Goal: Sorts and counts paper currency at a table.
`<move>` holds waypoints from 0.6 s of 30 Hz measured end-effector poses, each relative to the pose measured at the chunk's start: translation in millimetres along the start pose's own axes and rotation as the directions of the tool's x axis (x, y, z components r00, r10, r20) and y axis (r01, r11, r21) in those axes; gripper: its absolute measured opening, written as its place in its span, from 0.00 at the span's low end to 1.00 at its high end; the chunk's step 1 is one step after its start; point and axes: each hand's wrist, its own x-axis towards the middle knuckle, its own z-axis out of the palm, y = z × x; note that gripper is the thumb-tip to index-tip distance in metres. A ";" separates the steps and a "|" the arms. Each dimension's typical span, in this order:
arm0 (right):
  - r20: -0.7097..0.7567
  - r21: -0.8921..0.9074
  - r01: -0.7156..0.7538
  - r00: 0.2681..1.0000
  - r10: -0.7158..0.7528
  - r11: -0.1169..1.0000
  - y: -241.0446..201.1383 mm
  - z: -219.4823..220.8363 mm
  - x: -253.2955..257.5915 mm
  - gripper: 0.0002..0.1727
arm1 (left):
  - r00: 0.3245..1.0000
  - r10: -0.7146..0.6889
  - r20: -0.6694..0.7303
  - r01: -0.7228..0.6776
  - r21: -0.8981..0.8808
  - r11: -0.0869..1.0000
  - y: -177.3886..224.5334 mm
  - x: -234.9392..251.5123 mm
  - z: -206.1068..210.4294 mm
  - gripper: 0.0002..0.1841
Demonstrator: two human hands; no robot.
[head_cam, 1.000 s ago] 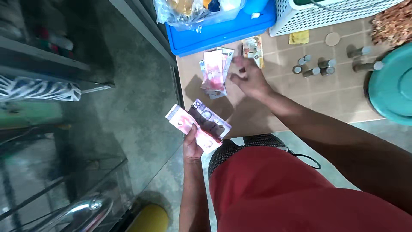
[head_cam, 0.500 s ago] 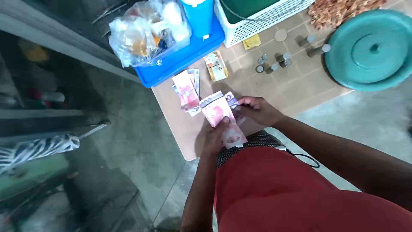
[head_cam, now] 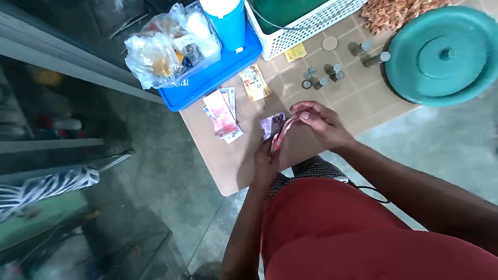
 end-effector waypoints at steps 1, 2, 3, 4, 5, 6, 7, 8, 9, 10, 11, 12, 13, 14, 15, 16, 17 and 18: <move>0.049 -0.069 0.094 0.995 -0.091 0.993 -7.6 -5.6 1.9 0.23 | 0.999 -0.039 0.037 0.040 -0.021 0.999 -0.2 -1.8 -4.5 0.14; 0.094 -0.108 0.172 0.982 -0.162 0.979 -15.1 -7.3 3.3 0.20 | 0.996 -0.070 0.063 0.073 -0.045 0.996 0.4 -3.7 -7.9 0.14; 0.129 -0.121 0.228 0.969 -0.213 0.966 -21.1 -7.4 5.5 0.13 | 0.992 -0.093 0.085 0.098 -0.065 0.993 1.5 -4.8 -10.8 0.13; 0.154 -0.111 0.254 0.960 -0.236 0.961 -25.5 -7.1 8.0 0.08 | 0.991 -0.096 0.097 0.104 -0.077 0.992 2.6 -5.9 -12.7 0.13; 0.172 -0.076 0.255 0.956 -0.239 0.964 -28.7 -7.0 10.3 0.05 | 0.990 -0.088 0.106 0.098 -0.089 0.991 3.9 -7.4 -14.3 0.12; 0.178 -0.020 0.232 0.958 -0.225 0.972 -30.8 -6.6 12.1 0.03 | 0.990 -0.085 0.115 0.098 -0.110 0.989 5.2 -9.1 -16.0 0.12; 0.169 0.028 0.188 0.967 -0.190 0.982 -32.3 -5.8 13.3 0.04 | 0.986 -0.102 0.130 0.118 -0.129 0.985 7.2 -11.0 -18.2 0.11; 0.139 0.071 0.115 0.982 -0.124 0.991 -33.7 -4.5 14.0 0.04 | 0.979 -0.136 0.149 0.158 -0.143 0.977 9.2 -12.1 -20.5 0.11; 0.099 0.110 0.024 0.995 -0.035 0.994 -35.0 -3.5 15.8 0.04 | 0.966 -0.187 0.178 0.215 -0.152 0.965 10.7 -12.5 -23.1 0.11; 0.061 0.127 -0.051 0.997 0.043 0.991 -35.2 -3.7 19.0 0.03 | 0.947 -0.244 0.210 0.279 -0.154 0.948 10.0 -12.1 -25.9 0.11; 0.014 0.132 -0.094 0.996 0.093 0.987 -34.9 -5.0 24.0 0.03 | 0.927 -0.288 0.239 0.328 -0.149 0.933 5.8 -11.5 -29.1 0.10; -0.036 0.104 -0.095 0.994 0.099 0.990 -36.0 -7.4 28.8 0.03 | 0.914 -0.314 0.255 0.356 -0.140 0.924 -1.6 -11.2 -32.3 0.10; -0.083 0.039 -0.047 0.995 0.051 0.998 -37.8 -11.3 32.4 0.05 | 0.906 -0.340 0.253 0.381 -0.136 0.914 -10.8 -12.1 -35.2 0.09; -0.115 -0.063 0.053 0.992 -0.060 0.997 -40.3 -16.3 34.1 0.08 | 0.902 -0.368 0.227 0.406 -0.154 0.901 -21.5 -14.8 -37.5 0.09; -0.108 -0.178 0.184 0.973 -0.205 0.967 -42.9 -21.6 34.3 0.10 | 0.901 -0.395 0.178 0.427 -0.211 0.879 -32.1 -19.1 -39.4 0.09; -0.047 -0.281 0.316 0.939 -0.341 0.906 -44.2 -26.6 32.7 0.11 | 0.902 -0.417 0.116 0.432 -0.303 0.850 -41.4 -24.0 -41.4 0.09; 0.050 -0.359 0.421 0.900 -0.433 0.833 -42.1 -30.6 29.4 0.13 | 0.899 -0.433 0.064 0.421 -0.400 0.814 -48.9 -28.4 -44.4 0.10; 0.155 -0.411 0.487 0.870 -0.468 0.770 -34.0 -33.6 23.9 0.14 | 0.888 -0.459 0.017 0.410 -0.481 0.775 -52.9 -31.8 -47.5 0.09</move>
